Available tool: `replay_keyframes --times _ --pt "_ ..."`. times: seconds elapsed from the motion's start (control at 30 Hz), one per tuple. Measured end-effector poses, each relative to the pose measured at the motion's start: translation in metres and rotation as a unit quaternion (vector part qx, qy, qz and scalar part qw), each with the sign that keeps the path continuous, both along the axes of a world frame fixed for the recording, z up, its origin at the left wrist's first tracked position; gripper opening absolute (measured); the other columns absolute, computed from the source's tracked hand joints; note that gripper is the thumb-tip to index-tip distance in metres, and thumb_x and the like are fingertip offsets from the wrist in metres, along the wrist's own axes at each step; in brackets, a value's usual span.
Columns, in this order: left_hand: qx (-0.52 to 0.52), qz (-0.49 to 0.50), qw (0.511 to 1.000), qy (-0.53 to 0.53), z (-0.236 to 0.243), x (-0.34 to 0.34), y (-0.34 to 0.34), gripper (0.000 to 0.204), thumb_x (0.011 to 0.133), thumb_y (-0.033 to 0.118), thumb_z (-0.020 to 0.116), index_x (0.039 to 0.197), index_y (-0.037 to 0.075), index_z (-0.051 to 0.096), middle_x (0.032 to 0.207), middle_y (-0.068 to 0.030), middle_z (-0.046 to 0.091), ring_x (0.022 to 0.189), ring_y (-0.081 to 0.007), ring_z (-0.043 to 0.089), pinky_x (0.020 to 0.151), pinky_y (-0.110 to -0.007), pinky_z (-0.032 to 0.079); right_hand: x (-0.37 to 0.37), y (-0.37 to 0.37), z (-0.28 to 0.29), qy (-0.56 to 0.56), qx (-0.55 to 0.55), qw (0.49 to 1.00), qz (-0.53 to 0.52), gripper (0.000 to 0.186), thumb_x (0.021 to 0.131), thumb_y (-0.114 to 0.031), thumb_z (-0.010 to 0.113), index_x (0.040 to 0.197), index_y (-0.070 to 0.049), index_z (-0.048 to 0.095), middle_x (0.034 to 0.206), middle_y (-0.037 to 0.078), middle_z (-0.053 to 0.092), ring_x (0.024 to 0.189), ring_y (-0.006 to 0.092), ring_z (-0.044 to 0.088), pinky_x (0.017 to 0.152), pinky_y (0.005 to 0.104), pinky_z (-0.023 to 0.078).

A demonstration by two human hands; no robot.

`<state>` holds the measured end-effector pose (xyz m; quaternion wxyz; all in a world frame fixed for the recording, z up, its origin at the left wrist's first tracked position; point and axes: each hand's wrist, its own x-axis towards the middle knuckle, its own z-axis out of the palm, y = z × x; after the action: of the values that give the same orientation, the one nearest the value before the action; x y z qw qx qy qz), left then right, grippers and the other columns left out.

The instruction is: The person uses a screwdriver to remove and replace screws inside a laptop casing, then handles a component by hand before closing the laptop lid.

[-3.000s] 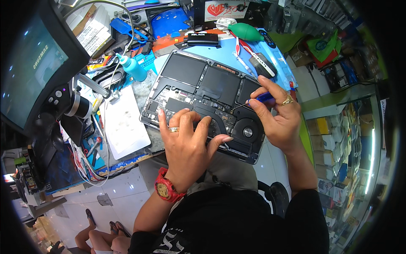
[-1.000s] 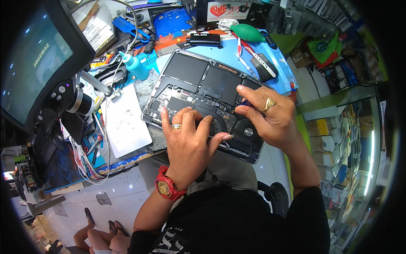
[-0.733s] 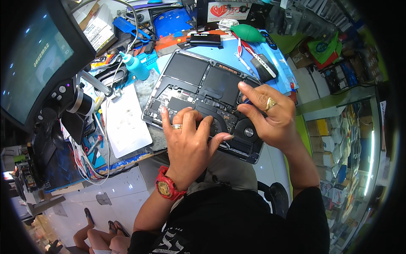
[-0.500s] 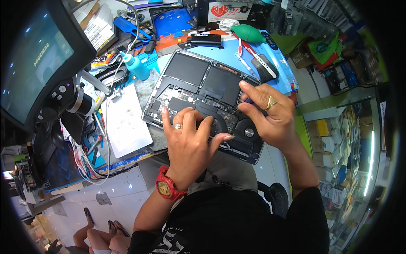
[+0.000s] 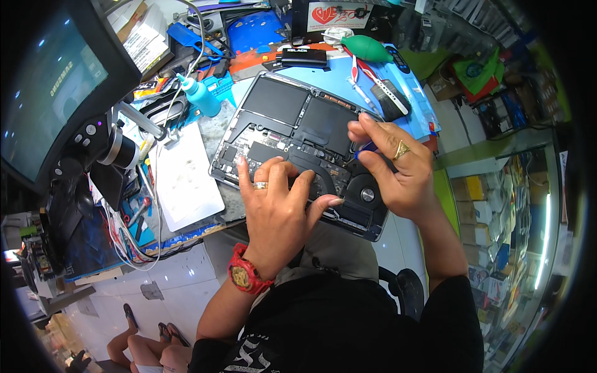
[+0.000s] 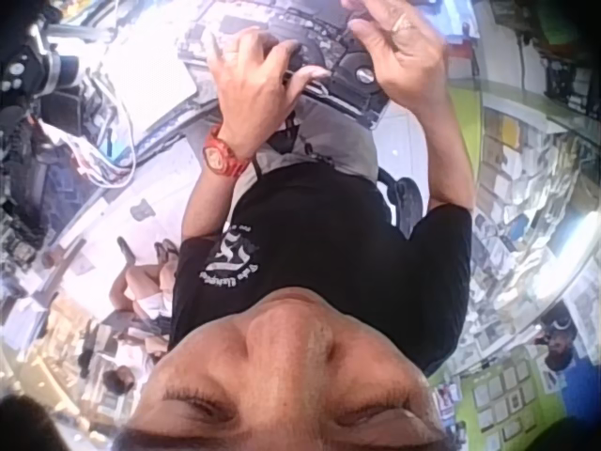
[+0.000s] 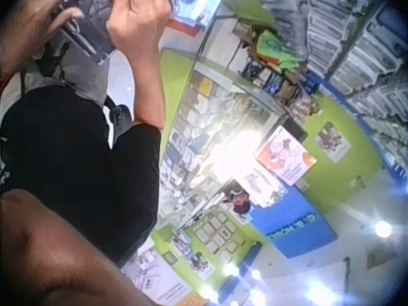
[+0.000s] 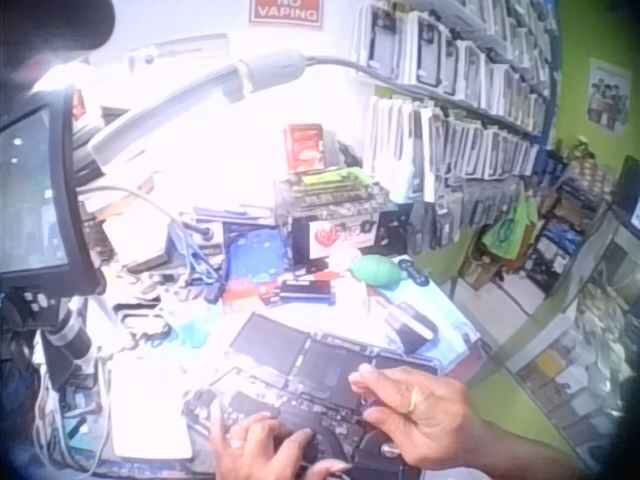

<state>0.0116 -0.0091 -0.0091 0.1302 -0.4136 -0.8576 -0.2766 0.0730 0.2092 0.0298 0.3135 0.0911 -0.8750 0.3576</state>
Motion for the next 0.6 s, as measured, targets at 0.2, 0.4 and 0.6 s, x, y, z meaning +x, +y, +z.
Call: replay_keyframes --times 0.2,0.4,0.6 --pt "-0.006 0.001 1.000 -0.002 0.0004 0.0004 -0.0001 0.050 0.088 0.052 0.081 0.113 0.009 0.076 0.109 -0.0093 0.061 0.118 -0.0321 0.060 0.121 -0.071 0.024 -0.0016 0.0010 0.0004 0.007 0.016 1.000 0.008 0.056 0.086 0.006 0.084 0.140 -0.001 0.070 0.093 0.014 0.074 0.076 0.0228 0.070 0.067 0.0346 0.057" --pt "-0.010 0.003 1.000 -0.006 0.0006 0.0009 -0.0012 0.051 0.088 0.052 0.081 0.114 0.009 0.076 0.110 -0.0092 0.061 0.118 -0.0324 0.060 0.121 -0.071 0.024 -0.0010 0.0007 0.0013 0.013 0.017 1.000 0.003 0.058 0.086 0.008 0.083 0.141 -0.002 0.070 0.093 0.014 0.074 0.076 0.0222 0.071 0.066 0.0333 0.058" --pt "-0.006 0.006 1.000 -0.003 0.0008 0.0010 0.0000 0.050 0.087 0.051 0.082 0.113 0.009 0.076 0.110 -0.0092 0.061 0.119 -0.0327 0.060 0.122 -0.071 0.024 0.0020 0.0038 -0.0001 -0.001 0.013 1.000 0.005 0.058 0.086 0.008 0.082 0.142 -0.003 0.070 0.093 0.014 0.075 0.078 0.0217 0.073 0.066 0.0325 0.059"
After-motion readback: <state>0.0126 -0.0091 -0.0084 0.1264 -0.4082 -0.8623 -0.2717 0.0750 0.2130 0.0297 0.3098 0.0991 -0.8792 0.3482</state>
